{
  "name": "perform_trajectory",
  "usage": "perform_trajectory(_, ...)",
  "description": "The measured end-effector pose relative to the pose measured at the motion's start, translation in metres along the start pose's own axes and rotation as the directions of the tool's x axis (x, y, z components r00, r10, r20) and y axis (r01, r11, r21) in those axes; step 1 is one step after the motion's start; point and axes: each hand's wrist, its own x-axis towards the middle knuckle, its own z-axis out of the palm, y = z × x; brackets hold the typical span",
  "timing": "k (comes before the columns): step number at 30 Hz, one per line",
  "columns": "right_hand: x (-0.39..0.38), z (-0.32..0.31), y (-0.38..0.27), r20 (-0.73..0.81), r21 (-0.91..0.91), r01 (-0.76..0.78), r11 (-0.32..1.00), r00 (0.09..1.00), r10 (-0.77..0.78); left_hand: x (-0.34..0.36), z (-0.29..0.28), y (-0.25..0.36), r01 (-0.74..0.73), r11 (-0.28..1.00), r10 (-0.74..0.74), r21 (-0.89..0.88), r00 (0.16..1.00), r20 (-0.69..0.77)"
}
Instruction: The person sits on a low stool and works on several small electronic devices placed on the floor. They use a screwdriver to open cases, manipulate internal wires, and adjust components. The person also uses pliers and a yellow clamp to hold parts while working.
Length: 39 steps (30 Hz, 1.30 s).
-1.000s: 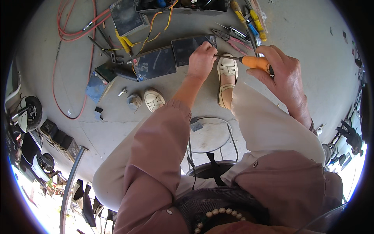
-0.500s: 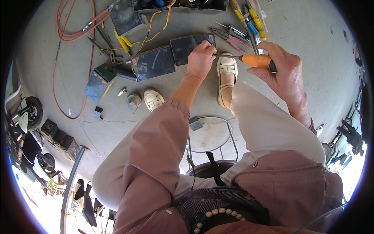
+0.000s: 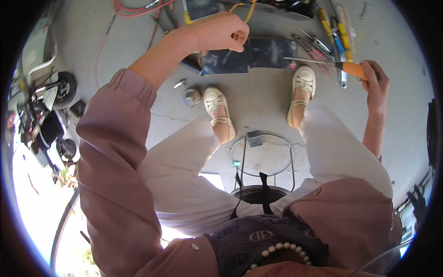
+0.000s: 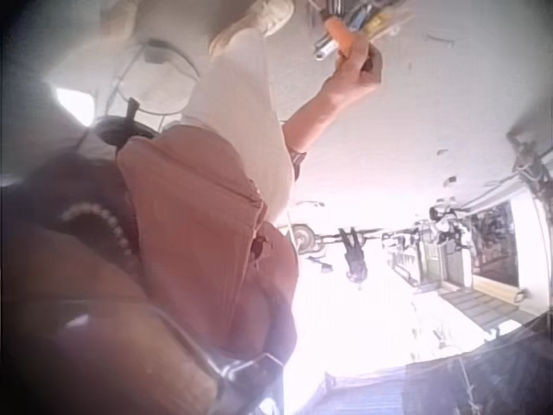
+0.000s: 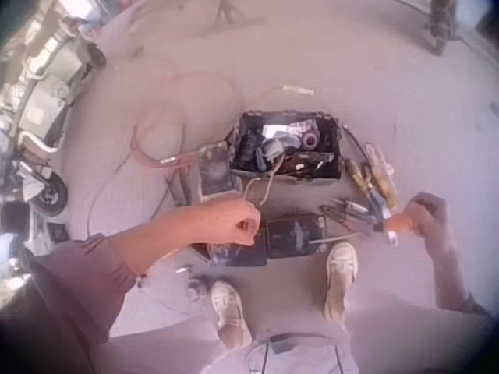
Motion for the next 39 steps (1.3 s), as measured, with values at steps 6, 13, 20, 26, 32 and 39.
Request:
perform_trajectory(6, 0.033, 0.015, 0.104, 0.283, 0.640, -0.322, 0.698, 0.943, 0.176, -0.102, 0.010, -0.085, -0.036, 0.906, -0.061, -0.422, 0.975, -0.215)
perform_trajectory(13, 0.038, 0.062, 0.126, 0.337, 0.635, -0.439, 0.636, 0.898, 0.283, -0.117, 0.199, -0.245, 0.195, 0.597, -0.651, -0.778, 0.685, -0.327)
perform_trajectory(20, 0.038, 0.078, 0.148, 0.345, 0.705, -0.463, 0.538, 0.886, 0.310, -0.050, 0.285, -0.271, 0.095, 0.438, -0.883, -0.894, 0.235, -0.407)
perform_trajectory(26, 0.055, 0.087, 0.169, 0.421, 0.592, -0.492, 0.639, 0.864, 0.275, -0.053, 0.280, -0.261, 0.262, 0.567, -0.822, -0.781, 0.124, -0.555)
perform_trajectory(32, 0.053, 0.102, 0.174, 0.315, 0.392, -0.432, 0.812, 0.893, 0.323, -0.037, 0.271, -0.251, 0.474, 0.448, -0.873, -0.758, 0.049, -0.485)
perform_trajectory(39, 0.046, 0.113, 0.166, 0.336, 0.323, -0.415, 0.851, 0.891, 0.307, -0.035, 0.270, -0.254, 0.489, 0.458, -0.862, -0.742, 0.042, -0.504)
